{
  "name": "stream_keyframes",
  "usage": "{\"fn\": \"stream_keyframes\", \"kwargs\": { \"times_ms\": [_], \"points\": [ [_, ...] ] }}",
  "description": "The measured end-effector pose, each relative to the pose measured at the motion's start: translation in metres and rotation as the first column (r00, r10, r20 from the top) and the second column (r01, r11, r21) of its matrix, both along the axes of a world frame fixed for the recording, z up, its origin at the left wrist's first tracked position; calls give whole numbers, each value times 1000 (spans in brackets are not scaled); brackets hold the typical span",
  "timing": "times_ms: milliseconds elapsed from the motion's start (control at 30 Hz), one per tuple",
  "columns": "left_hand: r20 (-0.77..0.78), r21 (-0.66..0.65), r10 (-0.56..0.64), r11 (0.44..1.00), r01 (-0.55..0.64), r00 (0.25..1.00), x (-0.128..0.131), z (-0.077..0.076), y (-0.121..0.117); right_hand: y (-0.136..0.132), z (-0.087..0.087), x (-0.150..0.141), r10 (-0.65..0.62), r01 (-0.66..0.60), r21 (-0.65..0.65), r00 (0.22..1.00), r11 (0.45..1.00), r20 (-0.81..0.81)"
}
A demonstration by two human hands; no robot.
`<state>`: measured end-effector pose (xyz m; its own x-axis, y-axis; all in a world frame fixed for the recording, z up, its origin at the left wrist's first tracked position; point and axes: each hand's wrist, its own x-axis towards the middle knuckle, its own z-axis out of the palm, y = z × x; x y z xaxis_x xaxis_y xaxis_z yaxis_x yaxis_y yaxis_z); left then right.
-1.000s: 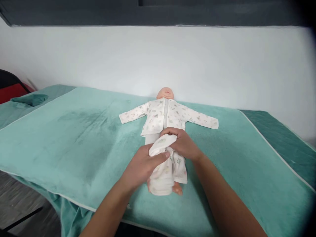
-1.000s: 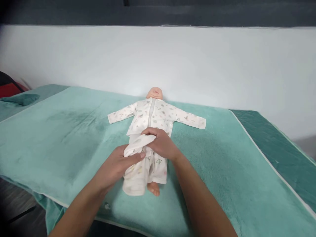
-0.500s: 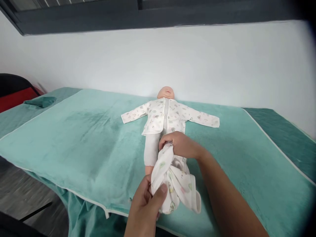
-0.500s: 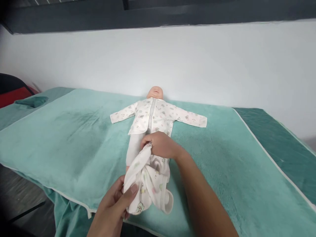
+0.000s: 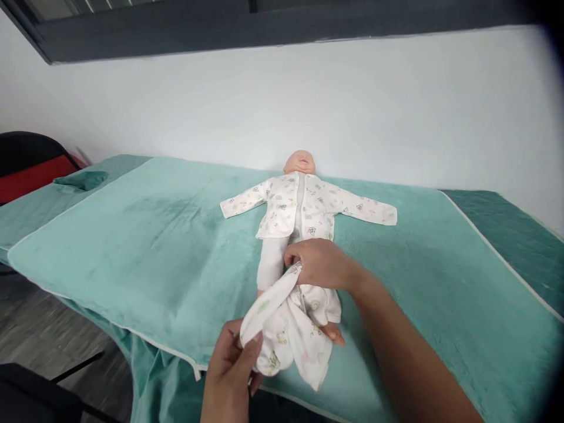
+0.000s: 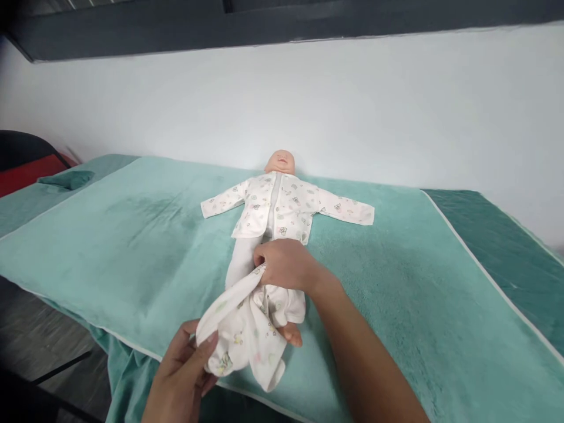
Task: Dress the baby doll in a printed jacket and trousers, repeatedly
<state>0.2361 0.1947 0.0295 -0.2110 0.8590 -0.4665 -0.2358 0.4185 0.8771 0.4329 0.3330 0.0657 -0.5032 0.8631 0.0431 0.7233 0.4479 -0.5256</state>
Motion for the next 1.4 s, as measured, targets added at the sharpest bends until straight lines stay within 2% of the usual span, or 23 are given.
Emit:
{"fn": "stream_keyframes", "kwargs": {
  "times_ms": [167,400,533,667,767,900,1000,1133,1267,1400],
  "points": [
    [-81,54,-11,998,16,997,-10,6,5,0,-1,-3,9,-9,-8,1000,1000,11],
    [55,-30,38,999,-36,998,-13,-4,5,-1,0,-6,22,-21,-38,1000,999,15],
    [-21,-38,-88,995,87,996,-16,-4,13,-2,0,-6,16,-16,-17,999,1000,27],
    [-66,-16,-198,980,197,978,-10,5,16,-2,0,-6,35,-35,9,999,999,22],
    [-61,33,-248,968,250,967,-5,12,21,0,0,-4,35,-35,-5,999,999,-40],
    [-197,171,-159,966,194,967,-7,9,40,4,1,-1,10,-23,-77,985,997,-172],
    [-347,250,-139,940,234,928,-15,-1,64,5,1,0,-14,-6,-101,979,995,-204],
    [-451,314,-166,890,330,877,-22,-10,99,5,2,-2,-31,23,-57,990,998,-135],
    [-525,397,-128,838,375,842,-23,-10,130,4,4,-6,-24,20,-52,997,998,-69],
    [-554,387,-160,820,422,817,-24,-10,140,2,6,-6,14,-20,-70,997,997,-81]
  ]
}}
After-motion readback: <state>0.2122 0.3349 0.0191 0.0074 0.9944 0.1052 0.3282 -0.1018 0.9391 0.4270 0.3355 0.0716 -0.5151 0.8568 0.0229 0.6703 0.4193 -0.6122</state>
